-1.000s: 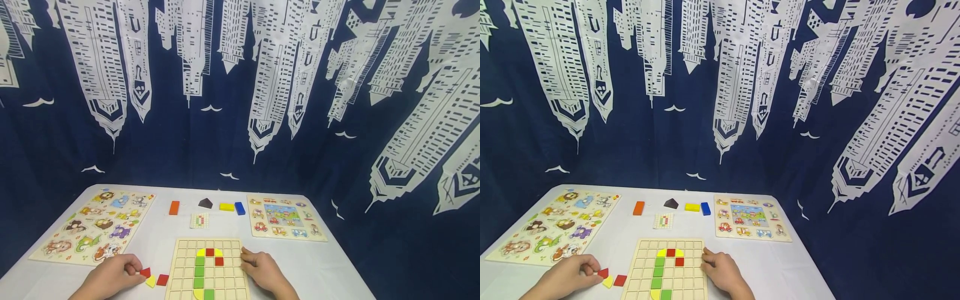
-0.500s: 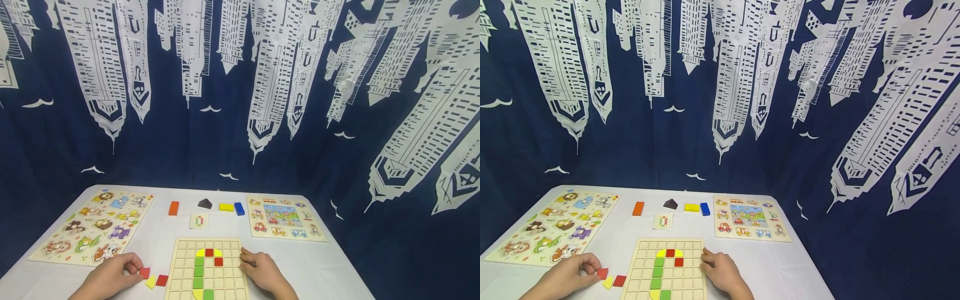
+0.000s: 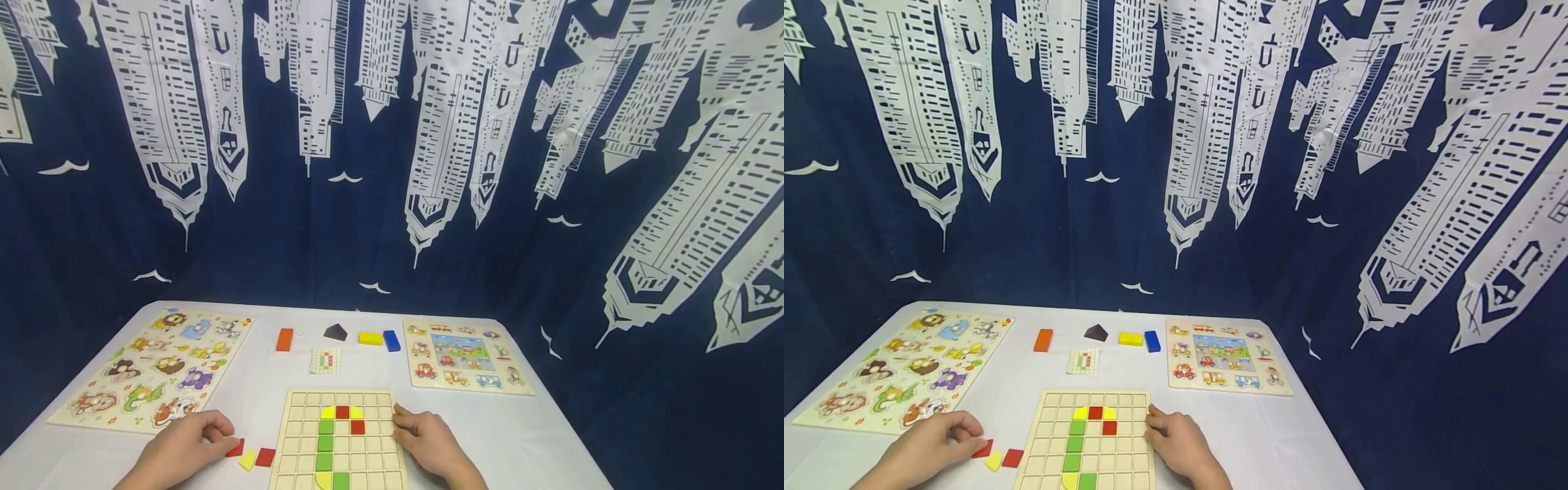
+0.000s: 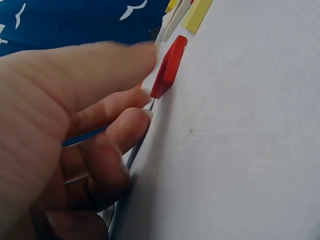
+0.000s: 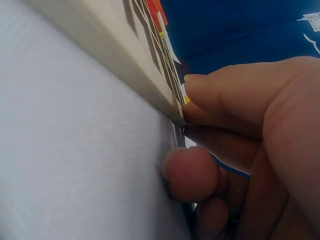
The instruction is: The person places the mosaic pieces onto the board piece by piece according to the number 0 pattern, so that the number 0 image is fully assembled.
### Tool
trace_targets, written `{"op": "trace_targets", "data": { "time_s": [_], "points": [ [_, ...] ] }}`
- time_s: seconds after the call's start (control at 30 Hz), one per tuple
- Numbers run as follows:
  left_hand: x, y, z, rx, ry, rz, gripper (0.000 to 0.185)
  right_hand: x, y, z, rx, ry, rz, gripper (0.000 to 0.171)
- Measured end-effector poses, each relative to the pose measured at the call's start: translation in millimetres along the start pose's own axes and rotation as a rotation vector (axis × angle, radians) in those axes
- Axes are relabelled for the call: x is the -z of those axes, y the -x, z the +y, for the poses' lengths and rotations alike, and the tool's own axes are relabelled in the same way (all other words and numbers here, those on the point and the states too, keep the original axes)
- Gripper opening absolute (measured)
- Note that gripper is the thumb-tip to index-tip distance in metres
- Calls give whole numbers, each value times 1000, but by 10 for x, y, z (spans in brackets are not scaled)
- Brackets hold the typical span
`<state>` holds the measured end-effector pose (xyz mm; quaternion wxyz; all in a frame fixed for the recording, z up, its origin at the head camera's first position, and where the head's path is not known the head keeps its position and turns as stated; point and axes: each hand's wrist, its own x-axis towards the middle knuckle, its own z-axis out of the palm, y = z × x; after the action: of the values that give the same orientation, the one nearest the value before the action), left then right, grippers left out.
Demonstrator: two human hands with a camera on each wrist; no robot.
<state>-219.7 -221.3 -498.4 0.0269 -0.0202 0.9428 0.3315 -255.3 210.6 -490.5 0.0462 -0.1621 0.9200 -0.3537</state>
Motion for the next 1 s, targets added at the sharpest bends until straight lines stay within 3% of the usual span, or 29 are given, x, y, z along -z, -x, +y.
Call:
{"op": "trace_targets", "data": {
  "time_s": [0.23,0.43,0.53,1.0],
  "points": [
    [-3,22,21,-2,14,-23,34,6,-1,-11,5,-1,-4,38],
    [-9,8,10,-20,5,-3,23,-8,2,-11,-1,-71,-17,39],
    [-5,12,10,-31,-3,9,18,-10,2,-17,-3,-49,-11,39],
    [7,32,38,-29,24,31,16,-27,-13,-7,-27,-97,-18,39]
  ]
}}
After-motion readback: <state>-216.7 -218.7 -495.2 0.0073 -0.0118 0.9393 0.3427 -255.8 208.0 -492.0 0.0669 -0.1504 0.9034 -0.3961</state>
